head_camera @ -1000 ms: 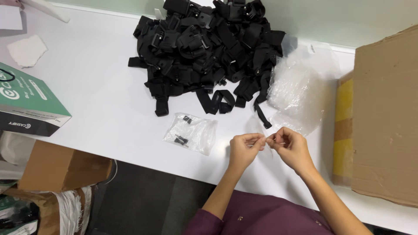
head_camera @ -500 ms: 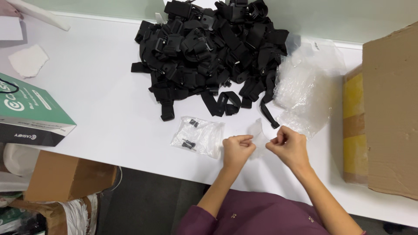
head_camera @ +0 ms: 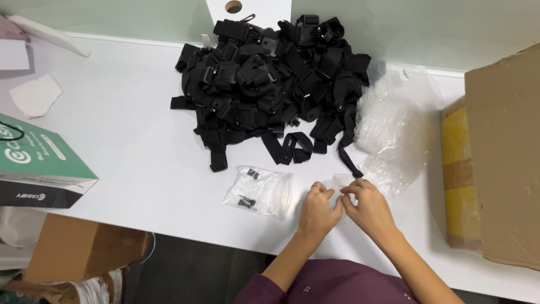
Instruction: The person takes black straps from a large pile, places them into small plastic bags, and puts the bags into a cardboard box.
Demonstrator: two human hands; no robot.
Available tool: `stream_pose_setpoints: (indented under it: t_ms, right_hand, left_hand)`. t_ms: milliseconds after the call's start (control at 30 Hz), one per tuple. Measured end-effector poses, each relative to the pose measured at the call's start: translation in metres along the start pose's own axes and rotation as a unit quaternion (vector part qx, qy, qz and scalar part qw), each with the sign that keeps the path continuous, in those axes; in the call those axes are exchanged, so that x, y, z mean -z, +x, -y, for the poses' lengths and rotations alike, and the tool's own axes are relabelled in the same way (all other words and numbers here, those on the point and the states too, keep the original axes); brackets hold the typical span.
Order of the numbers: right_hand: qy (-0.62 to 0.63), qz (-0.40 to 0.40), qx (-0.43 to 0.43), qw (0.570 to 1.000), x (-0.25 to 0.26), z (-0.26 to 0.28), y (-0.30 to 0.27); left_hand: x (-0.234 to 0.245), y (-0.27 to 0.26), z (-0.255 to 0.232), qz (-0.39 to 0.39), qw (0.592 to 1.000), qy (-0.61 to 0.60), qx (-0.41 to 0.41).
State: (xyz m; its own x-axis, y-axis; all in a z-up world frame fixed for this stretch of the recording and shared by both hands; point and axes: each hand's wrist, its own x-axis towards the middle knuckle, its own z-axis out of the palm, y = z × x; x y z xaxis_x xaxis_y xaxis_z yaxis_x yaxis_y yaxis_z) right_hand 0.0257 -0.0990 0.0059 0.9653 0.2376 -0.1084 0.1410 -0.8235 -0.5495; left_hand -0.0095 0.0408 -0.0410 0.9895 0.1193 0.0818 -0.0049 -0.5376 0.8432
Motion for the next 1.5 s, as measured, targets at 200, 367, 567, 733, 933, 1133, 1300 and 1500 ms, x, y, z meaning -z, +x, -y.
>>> stream_pose_setpoints:
  t_ms: [200, 367, 567, 733, 933, 1133, 1300, 1500]
  right_hand:
    - [-0.003, -0.005, -0.018, 1.000, 0.032, -0.005, 0.012]
    - [0.078, 0.050, 0.099, 0.991, 0.055, 0.000, 0.006]
    - [0.159, 0.104, -0.077, 0.979, 0.018, -0.078, 0.019]
    - [0.066, 0.089, -0.117, 0.987, 0.002, -0.166, 0.037]
    - [0.066, -0.030, -0.125, 0.990, 0.037, -0.116, 0.102]
    - [0.026, -0.175, 0.204, 0.963, 0.044, -0.006, 0.227]
    - [-0.048, -0.154, 0.214, 0.963, 0.037, 0.018, 0.324]
    - [-0.038, -0.124, 0.112, 0.985, 0.011, 0.001, 0.331]
  left_hand:
    - [0.026, 0.019, -0.008, -0.015, 0.999, 0.034, -0.018]
    - [0.052, 0.026, -0.035, -0.037, 0.992, 0.009, -0.122]
    - [0.069, 0.041, -0.032, 0.045, 0.989, -0.115, -0.077]
    - [0.061, 0.060, 0.013, -0.037, 0.997, -0.026, -0.061]
    - [0.084, 0.102, 0.042, -0.190, 0.975, -0.106, 0.047]
    - [0.101, 0.128, 0.039, -0.211, 0.972, -0.083, 0.067]
    - [0.094, 0.136, 0.048, -0.217, 0.971, -0.079, 0.055]
    - [0.092, 0.124, 0.055, -0.209, 0.970, -0.086, 0.086]
